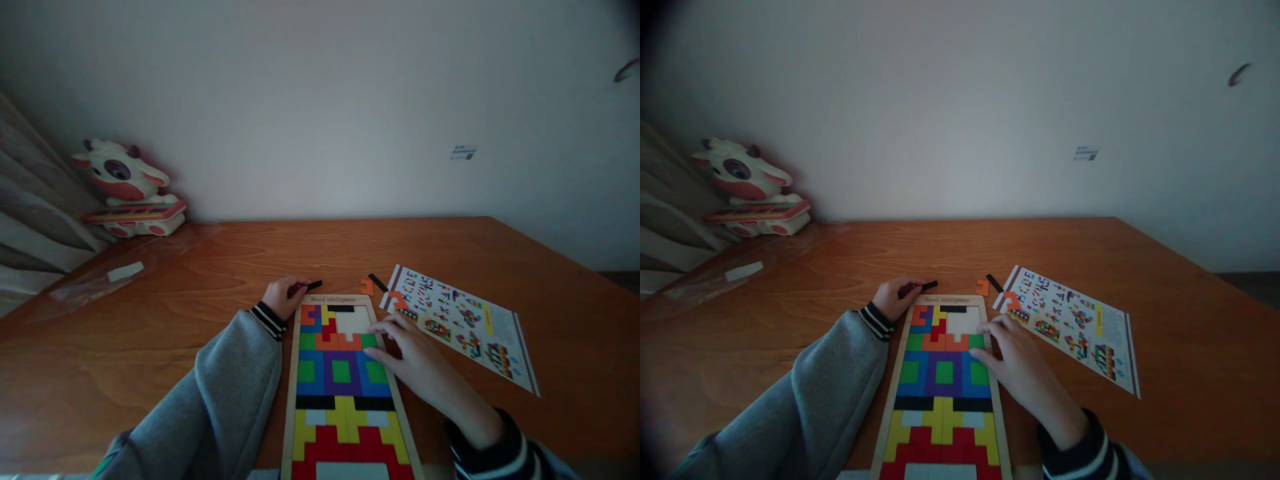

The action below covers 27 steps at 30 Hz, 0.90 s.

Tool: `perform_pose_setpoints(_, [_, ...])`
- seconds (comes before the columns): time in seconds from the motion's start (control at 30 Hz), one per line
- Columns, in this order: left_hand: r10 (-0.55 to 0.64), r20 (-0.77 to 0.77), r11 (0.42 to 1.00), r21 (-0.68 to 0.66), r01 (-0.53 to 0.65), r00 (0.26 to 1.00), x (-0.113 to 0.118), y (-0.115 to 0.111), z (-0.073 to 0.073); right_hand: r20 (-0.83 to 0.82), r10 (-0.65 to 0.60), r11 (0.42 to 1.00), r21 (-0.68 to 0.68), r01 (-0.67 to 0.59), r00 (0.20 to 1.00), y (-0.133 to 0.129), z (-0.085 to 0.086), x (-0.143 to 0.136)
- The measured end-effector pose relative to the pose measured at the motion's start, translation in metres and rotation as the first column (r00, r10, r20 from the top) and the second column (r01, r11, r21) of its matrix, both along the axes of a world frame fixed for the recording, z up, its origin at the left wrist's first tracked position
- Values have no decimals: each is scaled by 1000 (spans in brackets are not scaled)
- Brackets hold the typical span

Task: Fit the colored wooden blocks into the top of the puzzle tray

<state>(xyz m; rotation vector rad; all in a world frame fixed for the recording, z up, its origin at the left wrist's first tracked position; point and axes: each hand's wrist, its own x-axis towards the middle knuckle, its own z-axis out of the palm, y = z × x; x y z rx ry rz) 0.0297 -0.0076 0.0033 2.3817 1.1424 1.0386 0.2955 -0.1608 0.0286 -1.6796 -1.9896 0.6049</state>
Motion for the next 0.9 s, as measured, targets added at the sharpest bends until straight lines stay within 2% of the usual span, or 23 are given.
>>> perform_pose_setpoints(0.23, [9, 37, 1000, 14, -9, 999, -1, -2, -1, -53, 24, 998, -60, -27, 998, 17, -7, 6])
perform_pose_setpoints(0.43, [-8, 20, 1000, -10, 8, 1000, -3, -2, -3, -147, 34, 995, -89, -47, 989, 13, -2, 0])
perform_pose_setpoints(0.67, [-7, 29, 997, -73, 9, 1000, -1, -2, -5, -77, 34, 992, -116, -43, 996, 20, -3, 2])
perform_pose_setpoints(0.83, [-23, 34, 998, -66, 25, 999, 0, -2, -4, -79, 7, 986, -165, -20, 997, 25, 1, 1])
perform_pose_setpoints(0.9, [-33, 36, 997, -65, 35, 999, 1, -3, -4, -121, 30, 978, -200, -54, 992, 26, 6, 2])
